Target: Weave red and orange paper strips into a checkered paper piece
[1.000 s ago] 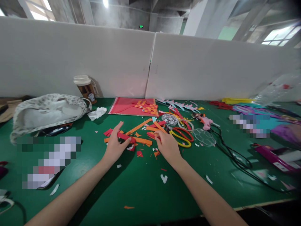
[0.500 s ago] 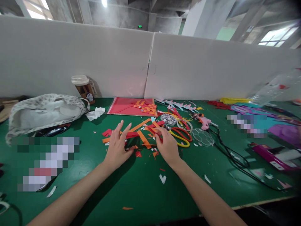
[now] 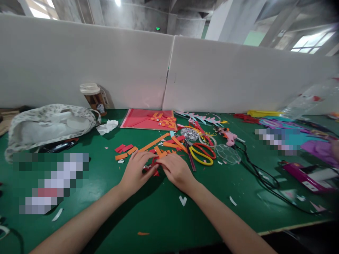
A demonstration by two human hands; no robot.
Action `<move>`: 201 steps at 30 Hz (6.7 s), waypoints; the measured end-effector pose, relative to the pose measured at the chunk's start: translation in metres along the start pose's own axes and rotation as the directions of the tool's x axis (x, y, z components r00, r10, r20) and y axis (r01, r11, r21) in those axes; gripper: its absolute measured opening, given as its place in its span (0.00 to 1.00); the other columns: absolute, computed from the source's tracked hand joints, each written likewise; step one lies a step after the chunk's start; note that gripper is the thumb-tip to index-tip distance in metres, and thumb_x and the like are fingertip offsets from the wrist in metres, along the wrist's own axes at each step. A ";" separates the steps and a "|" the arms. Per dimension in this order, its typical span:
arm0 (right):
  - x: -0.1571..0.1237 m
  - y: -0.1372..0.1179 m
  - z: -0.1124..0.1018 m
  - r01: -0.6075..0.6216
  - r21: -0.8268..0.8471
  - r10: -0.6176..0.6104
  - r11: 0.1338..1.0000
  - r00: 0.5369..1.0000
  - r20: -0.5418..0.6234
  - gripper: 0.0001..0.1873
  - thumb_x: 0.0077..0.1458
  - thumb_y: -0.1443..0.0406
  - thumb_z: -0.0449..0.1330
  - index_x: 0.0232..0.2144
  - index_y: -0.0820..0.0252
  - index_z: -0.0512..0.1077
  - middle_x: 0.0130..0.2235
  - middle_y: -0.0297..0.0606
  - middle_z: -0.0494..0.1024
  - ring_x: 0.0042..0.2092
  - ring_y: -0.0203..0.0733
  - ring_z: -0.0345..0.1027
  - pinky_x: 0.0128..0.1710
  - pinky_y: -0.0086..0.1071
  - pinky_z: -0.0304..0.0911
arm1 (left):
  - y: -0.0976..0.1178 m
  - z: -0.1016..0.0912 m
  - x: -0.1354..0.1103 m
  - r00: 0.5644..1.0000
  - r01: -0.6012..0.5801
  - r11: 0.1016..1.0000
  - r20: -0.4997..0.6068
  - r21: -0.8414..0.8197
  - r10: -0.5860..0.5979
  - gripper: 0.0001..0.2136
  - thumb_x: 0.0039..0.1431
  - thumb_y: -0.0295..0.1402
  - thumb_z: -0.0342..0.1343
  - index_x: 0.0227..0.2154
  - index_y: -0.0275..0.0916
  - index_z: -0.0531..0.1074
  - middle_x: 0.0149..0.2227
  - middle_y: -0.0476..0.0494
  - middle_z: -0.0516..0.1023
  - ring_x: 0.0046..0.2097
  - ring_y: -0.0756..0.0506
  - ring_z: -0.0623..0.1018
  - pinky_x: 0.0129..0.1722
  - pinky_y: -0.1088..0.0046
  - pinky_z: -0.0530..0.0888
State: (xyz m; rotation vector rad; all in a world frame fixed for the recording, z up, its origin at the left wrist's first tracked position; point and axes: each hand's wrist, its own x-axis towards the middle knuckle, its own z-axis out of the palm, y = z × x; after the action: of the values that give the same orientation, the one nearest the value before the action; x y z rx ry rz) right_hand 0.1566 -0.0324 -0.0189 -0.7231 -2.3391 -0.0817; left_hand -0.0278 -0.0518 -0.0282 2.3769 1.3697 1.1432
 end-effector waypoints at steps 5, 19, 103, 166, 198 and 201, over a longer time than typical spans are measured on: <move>-0.001 0.003 0.000 -0.038 -0.003 0.038 0.999 0.999 -0.024 0.13 0.56 0.73 0.49 0.42 0.60 0.68 0.37 0.40 0.76 0.39 0.42 0.67 0.41 0.37 0.62 | -0.002 -0.004 0.003 0.999 -0.016 0.999 -0.046 0.030 0.017 0.07 0.57 0.34 0.52 0.39 0.43 0.70 0.39 0.45 0.76 0.43 0.45 0.73 0.47 0.62 0.65; -0.003 0.008 -0.003 -0.291 0.100 0.296 0.952 0.954 -0.043 0.15 0.58 0.68 0.50 0.48 0.58 0.65 0.38 0.39 0.76 0.41 0.43 0.69 0.42 0.37 0.65 | -0.010 -0.001 0.002 0.998 0.068 0.997 -0.007 -0.022 -0.068 0.06 0.56 0.37 0.53 0.34 0.43 0.71 0.36 0.47 0.79 0.38 0.46 0.76 0.51 0.58 0.60; 0.000 0.005 -0.013 -0.279 0.136 0.258 0.951 0.954 0.151 0.20 0.48 0.64 0.58 0.46 0.56 0.64 0.44 0.41 0.73 0.43 0.45 0.68 0.45 0.41 0.61 | 0.000 -0.004 0.000 0.929 -0.252 0.953 0.319 0.171 0.188 0.11 0.60 0.31 0.44 0.41 0.43 0.70 0.43 0.44 0.76 0.49 0.43 0.72 0.53 0.56 0.60; -0.003 0.008 -0.003 0.029 0.012 -0.027 0.999 0.992 -0.123 0.15 0.54 0.76 0.48 0.40 0.61 0.69 0.37 0.40 0.78 0.39 0.40 0.70 0.39 0.36 0.67 | -0.003 -0.003 0.010 0.926 0.366 0.851 0.053 -0.378 -0.375 0.15 0.60 0.41 0.43 0.38 0.39 0.70 0.41 0.44 0.75 0.45 0.44 0.73 0.46 0.68 0.66; -0.001 -0.002 0.004 -0.005 0.118 0.014 0.993 0.997 -0.075 0.13 0.53 0.74 0.51 0.37 0.59 0.72 0.43 0.42 0.75 0.44 0.40 0.70 0.43 0.33 0.68 | -0.003 -0.004 0.005 0.930 0.368 0.770 0.229 -0.522 -0.289 0.13 0.56 0.30 0.48 0.45 0.40 0.67 0.43 0.43 0.76 0.44 0.46 0.75 0.45 0.67 0.71; -0.001 -0.006 0.003 -0.024 0.194 0.034 0.981 0.998 -0.047 0.13 0.53 0.73 0.51 0.37 0.58 0.71 0.42 0.41 0.76 0.44 0.39 0.70 0.44 0.33 0.68 | -0.003 -0.004 0.006 0.927 0.375 0.782 0.211 -0.497 -0.310 0.13 0.57 0.33 0.48 0.45 0.41 0.67 0.40 0.44 0.77 0.43 0.46 0.75 0.44 0.67 0.71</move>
State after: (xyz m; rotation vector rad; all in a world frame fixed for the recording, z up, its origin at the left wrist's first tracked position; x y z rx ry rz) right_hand 0.1524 -0.0370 -0.0215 -0.6508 -2.2505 0.1373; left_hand -0.0310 -0.0463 -0.0238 1.6896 1.1838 1.0773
